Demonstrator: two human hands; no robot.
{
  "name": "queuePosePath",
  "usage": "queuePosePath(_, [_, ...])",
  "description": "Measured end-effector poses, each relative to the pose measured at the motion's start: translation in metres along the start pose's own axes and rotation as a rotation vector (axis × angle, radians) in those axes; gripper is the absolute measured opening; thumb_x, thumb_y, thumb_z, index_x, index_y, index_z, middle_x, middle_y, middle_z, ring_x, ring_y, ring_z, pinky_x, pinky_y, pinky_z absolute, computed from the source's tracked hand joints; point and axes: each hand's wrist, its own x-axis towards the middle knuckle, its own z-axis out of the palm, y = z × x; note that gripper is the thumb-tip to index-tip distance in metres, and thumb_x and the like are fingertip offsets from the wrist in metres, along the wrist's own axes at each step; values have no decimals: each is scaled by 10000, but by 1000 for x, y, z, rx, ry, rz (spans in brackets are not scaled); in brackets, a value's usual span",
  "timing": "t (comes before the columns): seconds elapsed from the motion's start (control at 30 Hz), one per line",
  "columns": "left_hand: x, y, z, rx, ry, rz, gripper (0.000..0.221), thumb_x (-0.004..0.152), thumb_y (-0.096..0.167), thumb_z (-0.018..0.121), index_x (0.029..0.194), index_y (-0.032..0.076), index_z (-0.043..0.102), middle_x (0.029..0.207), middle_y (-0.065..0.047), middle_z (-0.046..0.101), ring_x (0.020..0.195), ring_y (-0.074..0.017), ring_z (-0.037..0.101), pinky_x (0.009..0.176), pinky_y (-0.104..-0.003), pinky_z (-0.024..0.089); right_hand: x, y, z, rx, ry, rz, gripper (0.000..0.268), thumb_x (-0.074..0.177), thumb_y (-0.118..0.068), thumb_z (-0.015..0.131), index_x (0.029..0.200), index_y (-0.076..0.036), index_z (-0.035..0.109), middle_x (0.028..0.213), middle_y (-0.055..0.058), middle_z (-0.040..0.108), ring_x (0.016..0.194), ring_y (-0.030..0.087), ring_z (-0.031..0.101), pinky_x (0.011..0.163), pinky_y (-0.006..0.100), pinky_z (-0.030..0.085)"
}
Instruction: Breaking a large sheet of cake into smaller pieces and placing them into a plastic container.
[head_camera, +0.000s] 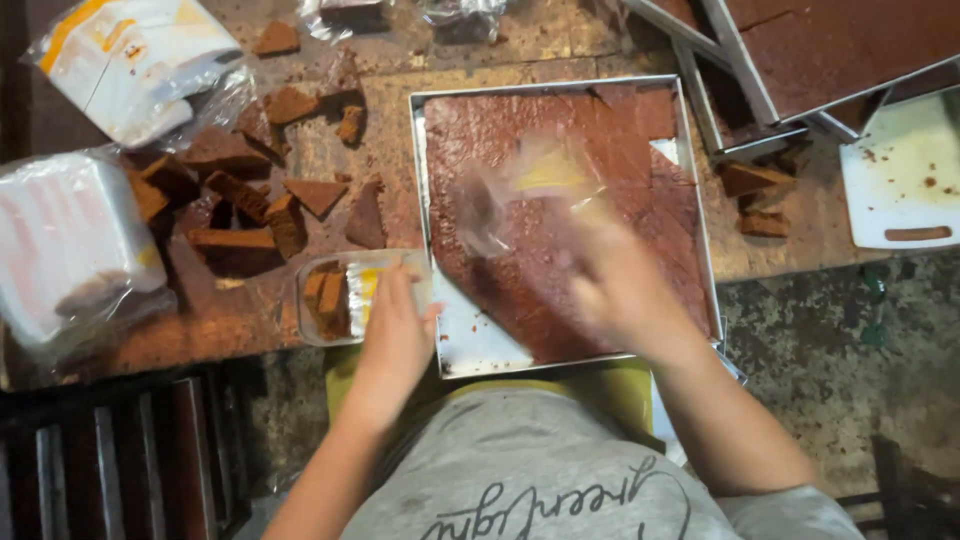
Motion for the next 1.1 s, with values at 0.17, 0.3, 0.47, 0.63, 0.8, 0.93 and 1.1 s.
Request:
queuePosePath(0.17, [-16, -29, 5, 152, -84, -93, 163, 840, 32, 696, 886, 121, 568, 723, -62, 616, 747, -329, 700, 707, -420, 546, 9, 106, -14, -10, 152, 131, 518, 987, -110, 567, 1493, -217, 565, 1287, 203, 681, 1230, 449, 586, 1016, 572, 472])
queuePosePath(0.3, [-19, -36, 7, 31, -23, -259, 111, 945, 263, 733, 940, 153, 739, 864, -59, 733, 827, -274, 739, 738, -377, 587, 1, 173, 30, -463, -195, 334, 370, 996, -331, 586, 1343, -265, 697, 1133, 201, 698, 1123, 417, 647, 963, 515, 546])
queuePosePath(0.47, [-21, -43, 0, -159, -31, -407, 257, 865, 83, 699, 1109, 135, 757, 1039, -123, 758, 957, -331, 742, 765, -397, 603, -39, 212, 65, -632, 26, 330, 337, 969, -424, 643, 1290, -365, 730, 1028, 107, 625, 1031, 357, 627, 865, 489, 547])
queuePosePath(0.63, [-25, -45, -1, -162, 72, -310, 171, 841, 18, 675, 1004, 47, 718, 1026, -156, 680, 928, -368, 731, 682, -374, 643, -50, 245, 75, -67, 325, 187, 293, 947, -93, 637, 1184, -184, 782, 1018, 98, 747, 1038, 339, 671, 953, 437, 510])
queuePosePath(0.8, [-22, 0, 26, 134, 267, 388, 160, 817, 128, 742, 931, 180, 643, 1037, -62, 641, 944, -294, 688, 781, -403, 583, -24, 117, 87, 646, 86, 368, 279, 905, -108, 570, 1124, -131, 742, 638, 81, 672, 684, 194, 655, 682, 314, 554])
queuePosePath(0.93, [-1, 64, 40, 15, 194, 632, 224, 915, 50, 648, 1087, 60, 504, 1160, -189, 629, 1016, -423, 658, 760, -465, 604, -19, 37, 94, 641, -266, 141, 294, 874, -15, 485, 1149, -86, 562, 785, 228, 690, 762, 374, 727, 695, 491, 586])
queuePosePath(1.1, [-4, 41, 56, 130, 128, 592, 171, 910, 76, 674, 1057, 110, 593, 1025, -96, 628, 933, -305, 671, 747, -344, 574, -22, 83, 104, 713, -171, 132, 216, 861, -30, 543, 1063, -88, 591, 777, 84, 632, 810, 230, 608, 802, 384, 524])
